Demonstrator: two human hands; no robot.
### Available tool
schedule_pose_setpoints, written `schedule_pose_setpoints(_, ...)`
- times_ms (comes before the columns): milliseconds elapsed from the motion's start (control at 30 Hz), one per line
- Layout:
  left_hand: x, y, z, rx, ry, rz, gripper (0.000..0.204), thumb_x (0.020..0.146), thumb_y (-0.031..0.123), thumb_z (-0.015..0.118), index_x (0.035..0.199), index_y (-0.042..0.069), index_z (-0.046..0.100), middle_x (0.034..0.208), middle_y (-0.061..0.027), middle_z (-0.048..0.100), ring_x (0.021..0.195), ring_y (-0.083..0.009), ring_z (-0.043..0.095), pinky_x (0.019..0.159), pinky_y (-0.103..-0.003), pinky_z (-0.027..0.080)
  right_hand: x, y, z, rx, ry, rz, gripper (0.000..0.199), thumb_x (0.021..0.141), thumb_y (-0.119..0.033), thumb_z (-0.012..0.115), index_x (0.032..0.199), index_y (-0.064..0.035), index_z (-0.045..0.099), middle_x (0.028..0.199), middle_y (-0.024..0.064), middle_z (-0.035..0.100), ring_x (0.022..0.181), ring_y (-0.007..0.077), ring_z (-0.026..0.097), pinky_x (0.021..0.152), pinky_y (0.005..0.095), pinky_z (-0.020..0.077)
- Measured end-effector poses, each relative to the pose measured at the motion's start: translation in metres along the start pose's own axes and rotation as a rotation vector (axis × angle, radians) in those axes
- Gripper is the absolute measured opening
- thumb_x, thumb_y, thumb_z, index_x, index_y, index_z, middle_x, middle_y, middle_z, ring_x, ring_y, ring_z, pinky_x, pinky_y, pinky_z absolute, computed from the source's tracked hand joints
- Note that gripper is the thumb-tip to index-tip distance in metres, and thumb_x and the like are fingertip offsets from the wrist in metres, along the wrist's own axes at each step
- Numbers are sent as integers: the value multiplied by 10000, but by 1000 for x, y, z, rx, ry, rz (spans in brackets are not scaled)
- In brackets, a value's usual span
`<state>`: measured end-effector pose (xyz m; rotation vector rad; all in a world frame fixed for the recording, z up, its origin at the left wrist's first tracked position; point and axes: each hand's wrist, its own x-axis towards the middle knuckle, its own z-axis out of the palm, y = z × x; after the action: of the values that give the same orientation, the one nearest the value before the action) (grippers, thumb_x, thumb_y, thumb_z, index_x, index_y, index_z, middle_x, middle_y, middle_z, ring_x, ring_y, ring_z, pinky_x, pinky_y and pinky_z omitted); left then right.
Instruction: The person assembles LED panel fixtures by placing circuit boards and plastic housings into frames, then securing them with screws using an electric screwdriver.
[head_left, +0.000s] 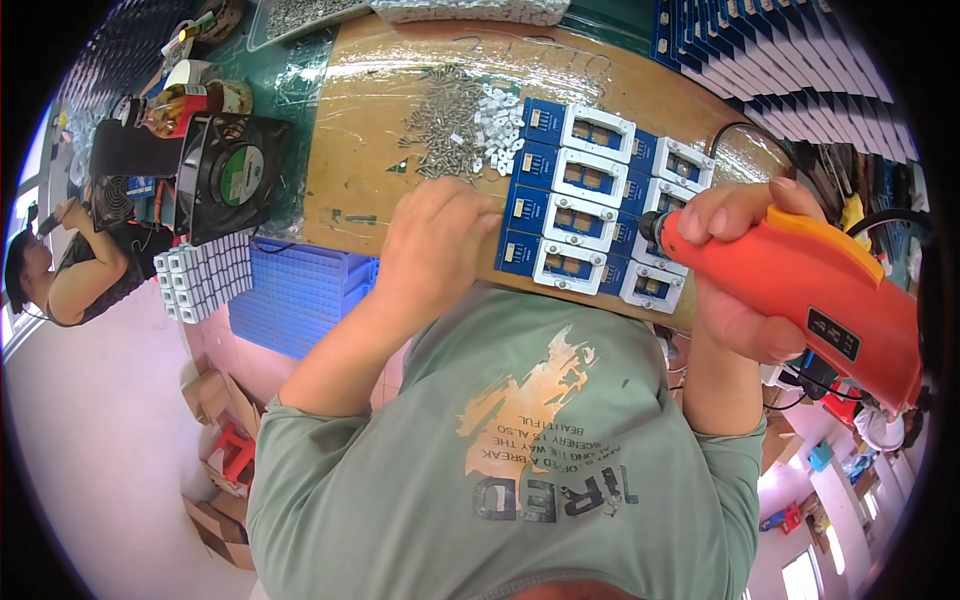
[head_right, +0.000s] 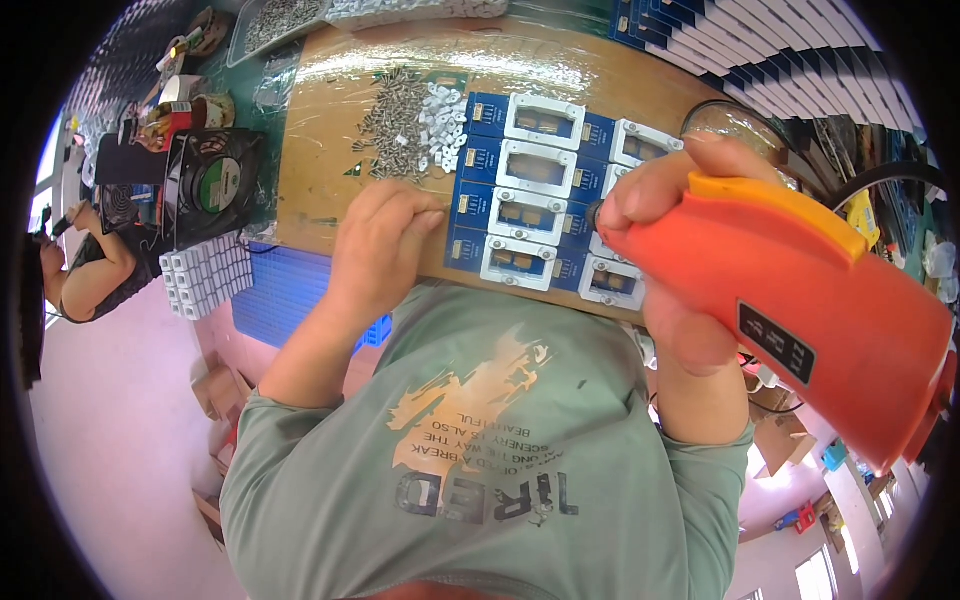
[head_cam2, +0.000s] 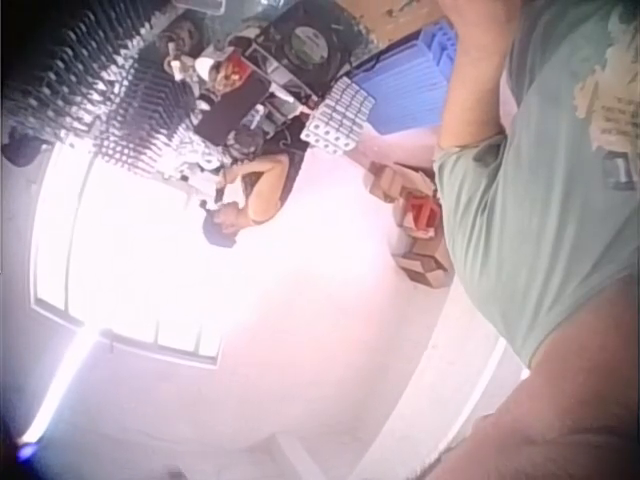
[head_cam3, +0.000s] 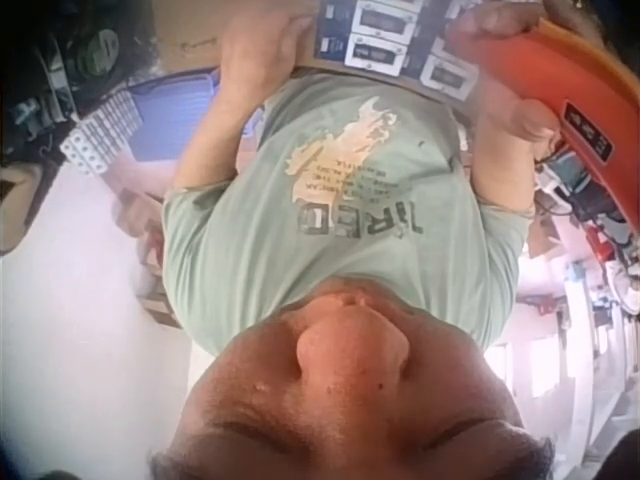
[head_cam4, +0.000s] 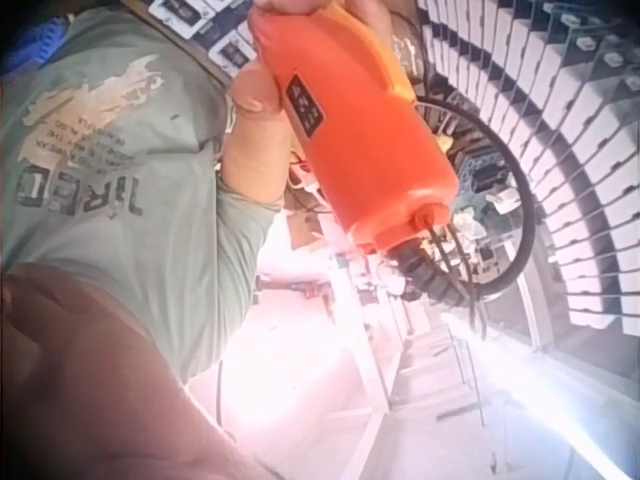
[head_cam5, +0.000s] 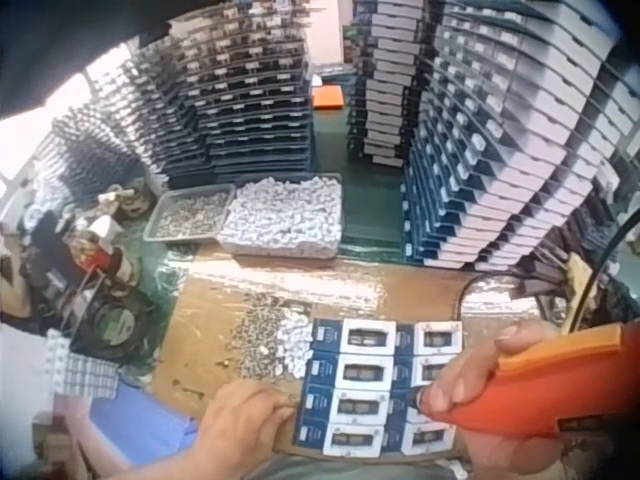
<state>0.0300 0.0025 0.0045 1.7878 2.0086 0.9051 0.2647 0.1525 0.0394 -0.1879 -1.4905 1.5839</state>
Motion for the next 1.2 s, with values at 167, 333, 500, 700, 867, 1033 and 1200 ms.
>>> schedule_pose_setpoints(167, 6, 5, 0, 41, -62, -92, 71, 865, 94, 669, 883, 26, 660, 883, -140, 617, 860, -358, 604, 766, -436, 480, 2, 1, -1, 13, -6, 7, 1041, 791, -771, 649, 1436, 5, 394, 1003, 115, 573, 870, 251, 584, 790, 385, 500)
schedule_pose_setpoints(333, 0, 2, 7, 70, 33, -45, 72, 837, 71, 701, 893, 40, 667, 888, -127, 631, 848, -339, 609, 750, -425, 486, 1, 2, 0, 8, 2, 6, 1037, 799, -771, 640, 1437, 7, 389, 1006, 118, 573, 872, 250, 585, 799, 386, 502)
schedule_pose_setpoints(500, -14, -4, 16, 182, 159, 106, 141, 805, 47, 738, 937, 65, 690, 890, -106, 637, 833, -309, 612, 718, -401, 494, -1, 1, 0, 8, 3, 25, 1041, 798, -780, 632, 1440, 2, 387, 1016, 118, 571, 885, 252, 587, 805, 387, 507)
schedule_pose_setpoints(700, -9, 1, 7, 111, 144, 93, 183, 792, 28, 748, 965, 64, 700, 971, -106, 625, 858, -294, 623, 736, -382, 514, 4, 2, -1, -56, -48, -59, 1050, 790, -793, 625, 1449, -14, 380, 1040, 110, 566, 911, 252, 584, 803, 389, 508)
schedule_pose_setpoints(867, 2, -1, 4, 25, 147, 69, 164, 737, 17, 747, 886, 39, 682, 941, -107, 610, 812, -307, 615, 713, -408, 514, -3, -5, 2, -2, -24, 20, 1050, 789, -801, 615, 1446, -14, 387, 1047, 102, 568, 909, 247, 584, 779, 384, 507)
schedule_pose_setpoints(1033, 39, 18, 10, -61, 132, 219, 158, 735, 40, 752, 876, 65, 684, 983, -83, 617, 895, -288, 613, 779, -393, 500, 8, -10, 0, 25, -78, -29, 1050, 780, -792, 636, 1443, -16, 390, 1046, 100, 573, 884, 243, 584, 771, 375, 498)
schedule_pose_setpoints(1200, 57, 30, 39, -120, 30, 264, 162, 725, 67, 760, 866, 84, 681, 995, -64, 617, 948, -285, 608, 833, -394, 489, 21, -13, 2, 68, -102, -33, 1044, 779, -786, 646, 1443, -21, 393, 1046, 100, 578, 868, 240, 586, 777, 381, 494)
